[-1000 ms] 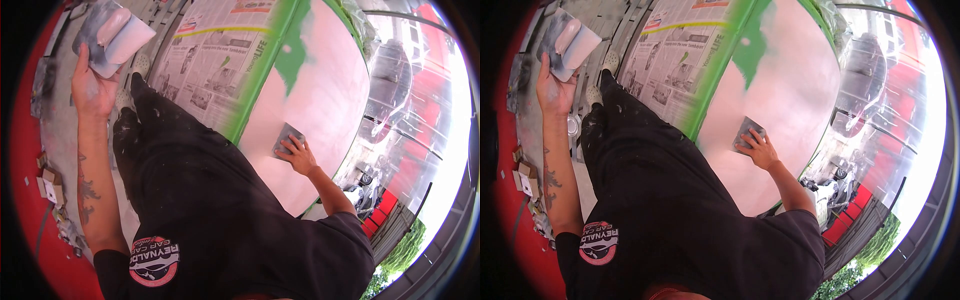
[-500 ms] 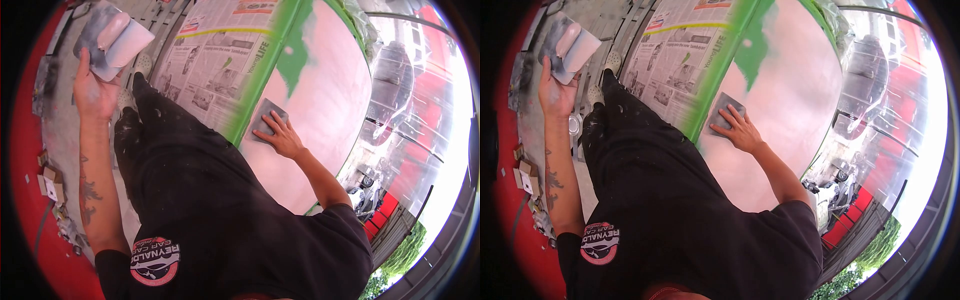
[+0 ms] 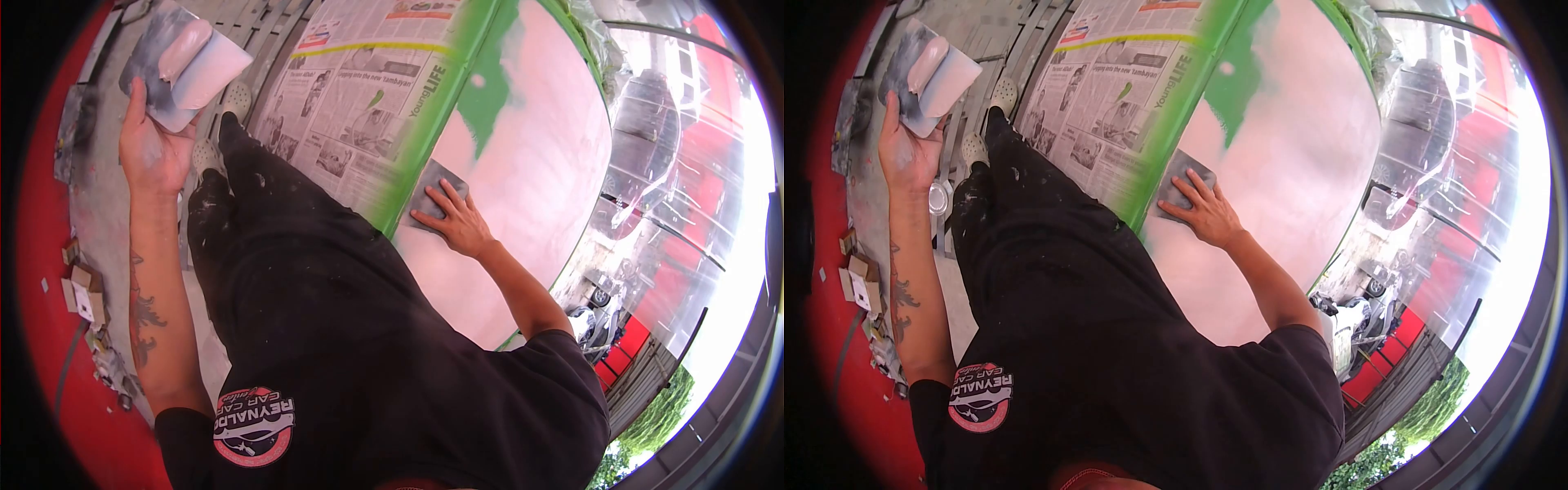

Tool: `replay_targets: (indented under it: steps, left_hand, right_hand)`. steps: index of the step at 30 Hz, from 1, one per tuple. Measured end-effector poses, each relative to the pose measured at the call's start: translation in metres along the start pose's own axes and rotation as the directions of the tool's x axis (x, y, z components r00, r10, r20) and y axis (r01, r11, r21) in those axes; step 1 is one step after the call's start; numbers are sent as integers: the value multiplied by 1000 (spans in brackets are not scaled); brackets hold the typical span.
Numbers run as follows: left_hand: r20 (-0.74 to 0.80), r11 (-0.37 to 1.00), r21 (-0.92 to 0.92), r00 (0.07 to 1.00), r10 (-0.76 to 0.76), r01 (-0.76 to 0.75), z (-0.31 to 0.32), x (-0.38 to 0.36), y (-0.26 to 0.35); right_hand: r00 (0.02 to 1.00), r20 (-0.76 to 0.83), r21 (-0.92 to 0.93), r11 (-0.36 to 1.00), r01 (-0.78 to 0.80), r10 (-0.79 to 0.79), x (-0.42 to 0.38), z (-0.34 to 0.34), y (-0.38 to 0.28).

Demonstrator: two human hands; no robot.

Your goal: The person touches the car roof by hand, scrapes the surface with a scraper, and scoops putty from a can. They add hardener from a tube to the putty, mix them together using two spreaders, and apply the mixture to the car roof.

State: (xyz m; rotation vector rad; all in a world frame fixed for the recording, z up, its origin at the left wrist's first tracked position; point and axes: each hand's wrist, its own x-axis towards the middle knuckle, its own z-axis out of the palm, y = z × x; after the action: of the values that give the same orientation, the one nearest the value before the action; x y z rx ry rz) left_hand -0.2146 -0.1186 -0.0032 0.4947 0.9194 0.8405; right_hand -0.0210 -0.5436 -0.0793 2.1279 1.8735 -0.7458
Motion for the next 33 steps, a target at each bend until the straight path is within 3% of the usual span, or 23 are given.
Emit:
replay_targets:
  steps: [8, 16, 22, 25, 31, 33]
  left_hand:
    - [-21, 1000, -11, 1000, -7, 7, 6, -1, 1]
    - [7, 1000, 1, 1000, -23, 23, 8, 3, -3]
    - [10, 1000, -12, 1000, -15, 15, 7, 1, -1]
    - [-25, 1000, -3, 1000, -2, 2, 2, 0, 2]
    - [-50, 1000, 0, 999, -6, 6, -2, 0, 1]
    - [-44, 1000, 9, 999, -2, 2, -1, -2, 2]
  right_hand:
    - [993, 113, 16, 999, -42, 40, -34, 9, 14]
    - [958, 223, 13, 982, -190, 182, -91, 15, 33]
    - [951, 262, -66, 986, -152, 164, -107, -1, 49]
    - [940, 229, -78, 968, -240, 252, -101, -20, 52]
    - [972, 51, -40, 973, -228, 229, -39, -30, 63]
    - [988, -9, -16, 988, -154, 154, -15, -31, 64]
